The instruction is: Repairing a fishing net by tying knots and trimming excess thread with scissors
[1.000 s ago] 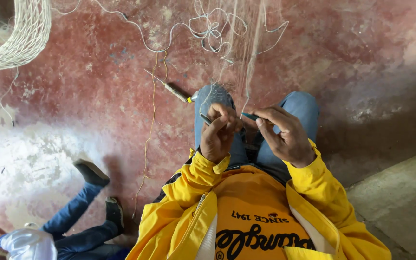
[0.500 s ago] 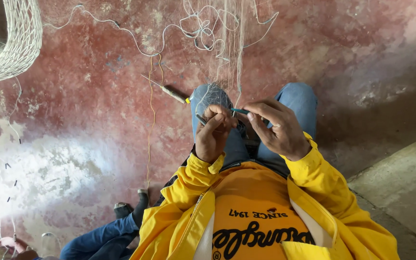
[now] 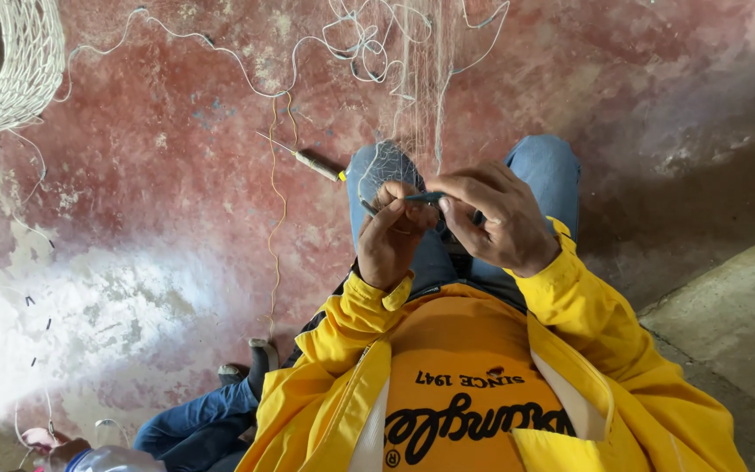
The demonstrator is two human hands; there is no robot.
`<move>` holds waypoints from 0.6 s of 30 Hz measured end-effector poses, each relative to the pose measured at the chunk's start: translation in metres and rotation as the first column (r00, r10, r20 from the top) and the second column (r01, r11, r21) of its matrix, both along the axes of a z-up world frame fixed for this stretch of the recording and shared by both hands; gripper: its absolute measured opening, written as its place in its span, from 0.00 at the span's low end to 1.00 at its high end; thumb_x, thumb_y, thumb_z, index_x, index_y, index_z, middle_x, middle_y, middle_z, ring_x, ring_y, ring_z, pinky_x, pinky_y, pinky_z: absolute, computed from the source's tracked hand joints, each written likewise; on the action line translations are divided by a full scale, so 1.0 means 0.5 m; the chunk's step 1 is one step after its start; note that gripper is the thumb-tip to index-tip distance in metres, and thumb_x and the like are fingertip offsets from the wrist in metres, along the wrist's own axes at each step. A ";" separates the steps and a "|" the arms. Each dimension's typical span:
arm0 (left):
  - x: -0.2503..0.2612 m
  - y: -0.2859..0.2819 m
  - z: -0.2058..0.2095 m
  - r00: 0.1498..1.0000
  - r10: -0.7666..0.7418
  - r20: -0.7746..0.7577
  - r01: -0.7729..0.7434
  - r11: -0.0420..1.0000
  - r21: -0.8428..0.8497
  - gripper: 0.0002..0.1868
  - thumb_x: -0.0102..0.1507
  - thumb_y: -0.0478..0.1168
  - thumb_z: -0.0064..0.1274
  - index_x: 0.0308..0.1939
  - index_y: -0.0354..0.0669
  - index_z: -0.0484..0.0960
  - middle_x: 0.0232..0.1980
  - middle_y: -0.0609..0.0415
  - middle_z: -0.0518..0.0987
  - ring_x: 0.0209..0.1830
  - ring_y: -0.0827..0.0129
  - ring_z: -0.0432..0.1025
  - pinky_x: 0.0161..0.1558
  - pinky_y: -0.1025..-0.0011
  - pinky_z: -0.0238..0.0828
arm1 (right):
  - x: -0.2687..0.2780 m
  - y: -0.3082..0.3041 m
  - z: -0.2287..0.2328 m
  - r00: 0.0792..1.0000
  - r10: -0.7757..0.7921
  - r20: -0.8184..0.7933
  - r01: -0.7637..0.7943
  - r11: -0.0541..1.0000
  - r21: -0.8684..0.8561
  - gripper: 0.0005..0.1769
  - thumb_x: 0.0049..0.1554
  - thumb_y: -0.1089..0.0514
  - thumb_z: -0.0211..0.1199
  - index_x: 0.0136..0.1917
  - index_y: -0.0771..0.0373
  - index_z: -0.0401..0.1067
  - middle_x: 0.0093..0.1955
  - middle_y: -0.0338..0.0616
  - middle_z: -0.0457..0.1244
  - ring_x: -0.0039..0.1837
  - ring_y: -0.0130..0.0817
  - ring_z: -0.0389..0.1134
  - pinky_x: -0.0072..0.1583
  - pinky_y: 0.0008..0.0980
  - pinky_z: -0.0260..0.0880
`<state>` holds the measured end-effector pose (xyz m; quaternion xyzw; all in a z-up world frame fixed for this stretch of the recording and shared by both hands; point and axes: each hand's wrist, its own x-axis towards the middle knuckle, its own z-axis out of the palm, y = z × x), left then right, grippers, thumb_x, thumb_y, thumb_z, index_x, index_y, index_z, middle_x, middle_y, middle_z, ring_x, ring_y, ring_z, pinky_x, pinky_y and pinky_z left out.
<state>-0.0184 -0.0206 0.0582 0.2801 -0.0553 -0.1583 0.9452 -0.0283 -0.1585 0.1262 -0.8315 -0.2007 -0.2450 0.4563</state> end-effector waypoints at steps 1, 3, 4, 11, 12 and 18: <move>-0.002 -0.006 0.004 1.000 -0.004 -0.001 0.004 1.000 0.001 0.05 0.58 0.34 0.35 0.35 0.35 0.61 0.26 0.53 0.60 0.23 0.68 0.64 0.30 0.75 0.60 | 0.004 0.006 0.002 1.000 -0.004 -0.001 0.004 1.000 0.001 0.11 0.49 0.66 0.54 0.48 0.65 0.69 0.35 0.48 0.59 0.35 0.39 0.60 0.40 0.35 0.63; -0.007 -0.019 0.012 1.000 0.003 0.010 -0.003 0.998 0.060 0.07 0.57 0.36 0.37 0.37 0.36 0.63 0.21 0.55 0.64 0.14 0.76 0.62 0.18 0.84 0.56 | 0.011 0.017 0.005 0.996 0.087 -0.016 -0.084 0.988 0.127 0.15 0.53 0.61 0.50 0.54 0.64 0.66 0.39 0.50 0.57 0.37 0.42 0.58 0.40 0.37 0.60; -0.007 -0.016 -0.016 1.000 -0.004 0.010 0.004 0.998 0.062 0.07 0.57 0.36 0.37 0.37 0.36 0.63 0.21 0.55 0.64 0.14 0.76 0.62 0.18 0.84 0.56 | 0.014 0.020 0.010 0.997 0.080 -0.015 -0.077 0.989 0.129 0.15 0.53 0.61 0.50 0.54 0.64 0.66 0.39 0.50 0.57 0.37 0.42 0.58 0.40 0.37 0.60; 0.021 -0.019 0.018 0.988 0.032 0.150 -0.080 0.941 0.328 0.11 0.56 0.34 0.40 0.41 0.33 0.64 0.19 0.58 0.64 0.13 0.84 0.54 0.16 0.87 0.48 | 0.033 0.013 0.008 0.986 0.147 -0.082 -0.113 0.938 0.327 0.10 0.52 0.64 0.54 0.50 0.64 0.65 0.42 0.41 0.44 0.45 0.32 0.47 0.48 0.31 0.52; 0.026 -0.016 0.009 0.976 0.038 0.216 -0.126 0.903 0.411 0.11 0.56 0.33 0.43 0.41 0.33 0.66 0.20 0.53 0.68 0.12 0.81 0.58 0.16 0.86 0.51 | 0.033 0.009 0.002 0.978 0.183 -0.100 -0.131 0.910 0.393 0.12 0.52 0.64 0.54 0.51 0.64 0.64 0.44 0.42 0.45 0.47 0.32 0.47 0.50 0.31 0.51; 0.029 -0.015 0.008 0.990 0.072 0.125 -0.119 0.901 0.418 0.07 0.57 0.33 0.44 0.33 0.29 0.71 0.14 0.56 0.62 0.10 0.79 0.57 0.20 0.84 0.58 | 0.041 0.009 0.064 0.963 0.249 -0.101 -0.115 0.722 0.683 0.09 0.56 0.60 0.44 0.47 0.69 0.57 0.39 0.51 0.57 0.43 0.30 0.60 0.49 0.31 0.63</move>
